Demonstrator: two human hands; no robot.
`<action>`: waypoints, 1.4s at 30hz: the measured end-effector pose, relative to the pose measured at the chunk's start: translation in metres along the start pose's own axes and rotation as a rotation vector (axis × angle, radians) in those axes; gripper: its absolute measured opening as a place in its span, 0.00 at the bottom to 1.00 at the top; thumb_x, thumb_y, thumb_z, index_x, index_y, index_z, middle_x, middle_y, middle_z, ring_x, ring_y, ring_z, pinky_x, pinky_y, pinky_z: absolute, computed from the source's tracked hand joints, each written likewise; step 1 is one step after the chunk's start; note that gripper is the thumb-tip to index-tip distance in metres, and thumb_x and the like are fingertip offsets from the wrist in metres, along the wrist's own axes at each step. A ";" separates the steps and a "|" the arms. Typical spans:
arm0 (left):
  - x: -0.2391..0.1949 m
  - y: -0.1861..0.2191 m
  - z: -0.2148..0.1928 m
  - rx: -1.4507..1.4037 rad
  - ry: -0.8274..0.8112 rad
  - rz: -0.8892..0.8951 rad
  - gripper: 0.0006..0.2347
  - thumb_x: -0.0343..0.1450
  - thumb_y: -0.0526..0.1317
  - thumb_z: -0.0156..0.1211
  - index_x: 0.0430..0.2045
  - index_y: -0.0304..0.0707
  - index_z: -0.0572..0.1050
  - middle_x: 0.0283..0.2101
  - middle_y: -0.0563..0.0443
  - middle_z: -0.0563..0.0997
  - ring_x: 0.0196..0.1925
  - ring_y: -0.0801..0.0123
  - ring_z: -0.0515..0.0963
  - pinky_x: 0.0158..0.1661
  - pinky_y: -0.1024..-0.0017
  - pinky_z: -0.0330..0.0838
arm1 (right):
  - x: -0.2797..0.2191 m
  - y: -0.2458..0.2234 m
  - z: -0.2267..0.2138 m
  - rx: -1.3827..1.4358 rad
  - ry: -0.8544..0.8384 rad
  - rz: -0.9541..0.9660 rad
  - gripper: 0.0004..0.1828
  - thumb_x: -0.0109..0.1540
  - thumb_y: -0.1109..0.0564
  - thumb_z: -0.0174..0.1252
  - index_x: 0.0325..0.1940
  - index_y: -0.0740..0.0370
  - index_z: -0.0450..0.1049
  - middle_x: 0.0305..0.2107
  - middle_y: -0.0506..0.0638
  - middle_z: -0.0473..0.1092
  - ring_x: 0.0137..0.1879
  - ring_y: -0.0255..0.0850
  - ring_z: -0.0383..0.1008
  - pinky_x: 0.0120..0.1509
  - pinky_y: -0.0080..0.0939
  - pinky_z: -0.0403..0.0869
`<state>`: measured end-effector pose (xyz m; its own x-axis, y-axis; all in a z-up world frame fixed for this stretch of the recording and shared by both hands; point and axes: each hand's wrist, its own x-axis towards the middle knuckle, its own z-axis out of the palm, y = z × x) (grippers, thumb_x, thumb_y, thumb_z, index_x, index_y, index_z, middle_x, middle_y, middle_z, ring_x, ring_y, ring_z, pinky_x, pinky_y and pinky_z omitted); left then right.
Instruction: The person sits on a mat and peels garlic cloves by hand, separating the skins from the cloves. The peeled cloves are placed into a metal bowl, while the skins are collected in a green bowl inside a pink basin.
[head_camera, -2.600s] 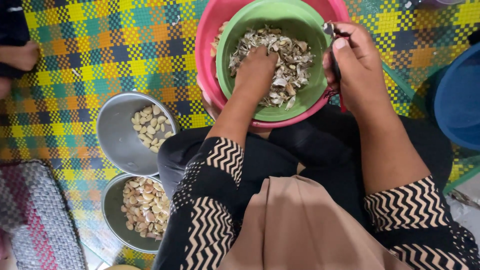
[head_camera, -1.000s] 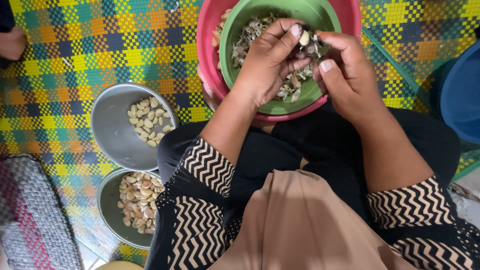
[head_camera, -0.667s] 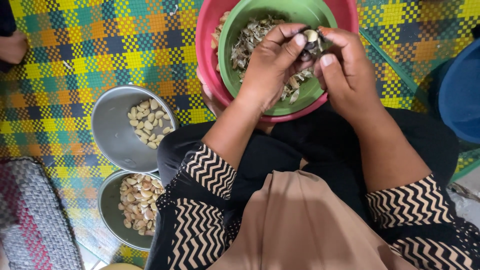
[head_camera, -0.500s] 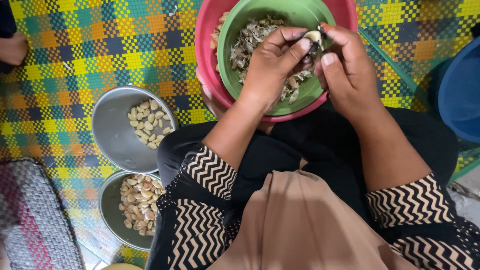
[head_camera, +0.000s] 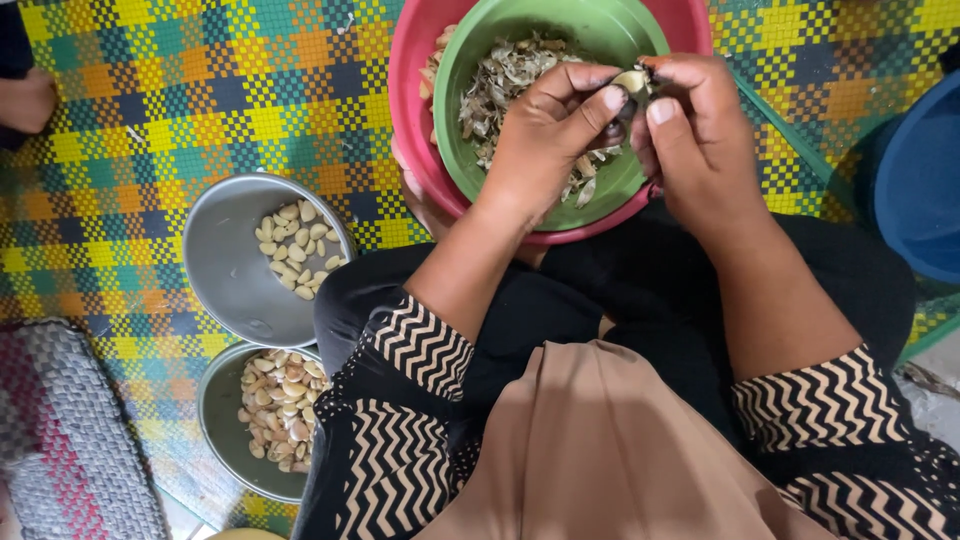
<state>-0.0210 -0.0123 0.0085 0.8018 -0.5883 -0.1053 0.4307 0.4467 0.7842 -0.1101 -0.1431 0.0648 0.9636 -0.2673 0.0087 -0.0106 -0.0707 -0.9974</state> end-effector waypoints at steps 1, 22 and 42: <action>0.000 0.003 -0.001 0.001 -0.001 0.000 0.07 0.73 0.34 0.66 0.43 0.33 0.78 0.38 0.49 0.82 0.37 0.74 0.78 0.39 0.76 0.77 | 0.000 0.000 -0.001 0.001 0.001 0.000 0.13 0.76 0.58 0.41 0.64 0.63 0.58 0.50 0.54 0.59 0.40 0.31 0.64 0.40 0.29 0.70; -0.007 0.030 0.002 0.757 0.015 0.465 0.11 0.76 0.32 0.65 0.51 0.45 0.76 0.51 0.51 0.81 0.57 0.66 0.82 0.62 0.71 0.78 | -0.007 -0.009 -0.010 -0.384 -0.100 -0.134 0.23 0.76 0.62 0.44 0.76 0.70 0.55 0.39 0.58 0.69 0.44 0.44 0.71 0.49 0.44 0.70; -0.010 0.034 0.005 0.946 -0.046 0.577 0.10 0.77 0.31 0.63 0.51 0.45 0.76 0.51 0.50 0.81 0.57 0.61 0.82 0.62 0.66 0.78 | -0.007 -0.012 -0.014 -0.559 -0.064 -0.112 0.23 0.77 0.56 0.44 0.76 0.66 0.62 0.39 0.52 0.73 0.41 0.43 0.72 0.47 0.46 0.68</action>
